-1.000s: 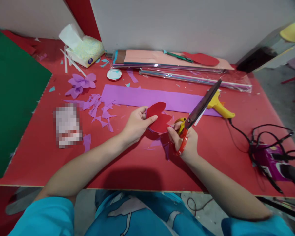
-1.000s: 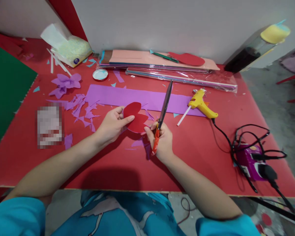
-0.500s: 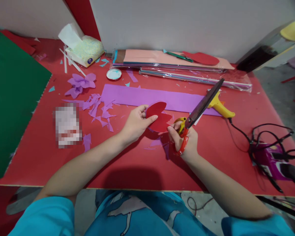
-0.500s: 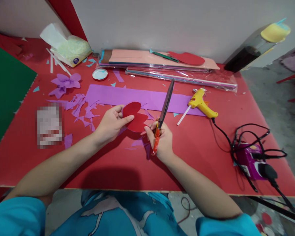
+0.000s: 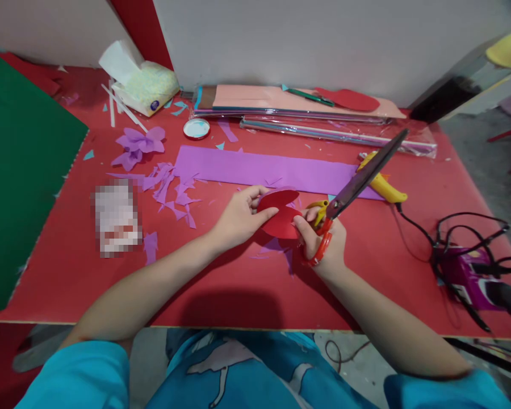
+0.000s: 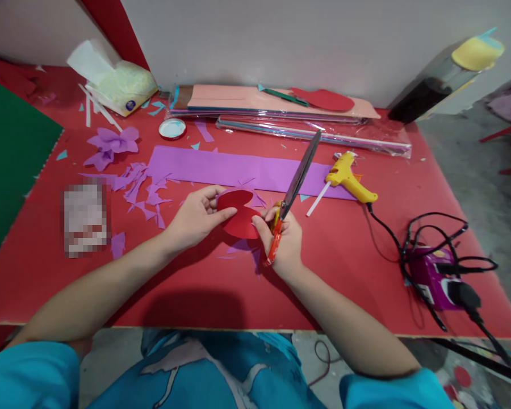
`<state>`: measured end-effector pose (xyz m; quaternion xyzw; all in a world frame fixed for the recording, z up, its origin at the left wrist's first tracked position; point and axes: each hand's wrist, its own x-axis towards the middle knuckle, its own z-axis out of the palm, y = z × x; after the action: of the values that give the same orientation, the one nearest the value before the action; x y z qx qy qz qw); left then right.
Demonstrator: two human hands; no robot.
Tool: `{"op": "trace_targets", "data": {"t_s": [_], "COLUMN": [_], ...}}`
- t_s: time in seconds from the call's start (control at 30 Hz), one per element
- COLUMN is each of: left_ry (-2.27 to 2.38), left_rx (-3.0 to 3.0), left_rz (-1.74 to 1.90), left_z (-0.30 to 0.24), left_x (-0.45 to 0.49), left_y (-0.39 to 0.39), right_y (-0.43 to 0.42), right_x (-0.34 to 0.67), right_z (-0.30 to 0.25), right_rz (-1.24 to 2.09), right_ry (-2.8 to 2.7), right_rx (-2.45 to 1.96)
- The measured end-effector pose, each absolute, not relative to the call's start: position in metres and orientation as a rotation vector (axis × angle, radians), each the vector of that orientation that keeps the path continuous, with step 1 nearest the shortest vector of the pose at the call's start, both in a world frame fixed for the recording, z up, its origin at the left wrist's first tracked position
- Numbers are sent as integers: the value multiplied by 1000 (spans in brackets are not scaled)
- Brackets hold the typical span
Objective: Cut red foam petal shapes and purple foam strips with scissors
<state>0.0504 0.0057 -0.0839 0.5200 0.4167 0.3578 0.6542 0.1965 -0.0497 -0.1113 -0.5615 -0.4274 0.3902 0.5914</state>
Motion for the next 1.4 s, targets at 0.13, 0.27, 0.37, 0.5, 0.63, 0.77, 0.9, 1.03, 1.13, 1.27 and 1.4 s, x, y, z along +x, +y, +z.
{"op": "trace_targets", "data": {"t_s": [0.13,0.27,0.37,0.5,0.63,0.77,0.9,1.03,1.13,1.27,1.4], "left_ry": [944,934,927,935,934,976,987,998,997,985,994], "left_rx": [1239,1254,1243,1216,1214,1232,1153,1102,1100,1102,1094], "left_rz": [798,788,784,777,774,808,922,974,981,987,980], "left_z": [-84,-86,-87,-86,-86,-86,-86,-83,-83,-82,-81], "left_x": [50,49,49,50,50,49,49,50,49,49,49], "left_y": [6,6,7,6,6,8,9,9,10,10,9], "right_y": [-49,-49,-49,-48,-48,-49,-50,-51,-51,-50,-50], "right_x": [197,197,198,198,197,198,198,197,196,196,197], "right_z": [-113,-115,-115,-113,-112,-114,-116,-112,-111,-113,-116], "right_rz": [913,920,905,856,853,937,1034,974,916,936,929], "right_ry": [-976,-978,-1000,-1037,-1036,-1001,-1006,-1052,-1056,-1016,-995], "right_rx": [-1289,-1272,-1286,-1345,-1353,-1307,-1287,-1326,-1342,-1325,-1329]}}
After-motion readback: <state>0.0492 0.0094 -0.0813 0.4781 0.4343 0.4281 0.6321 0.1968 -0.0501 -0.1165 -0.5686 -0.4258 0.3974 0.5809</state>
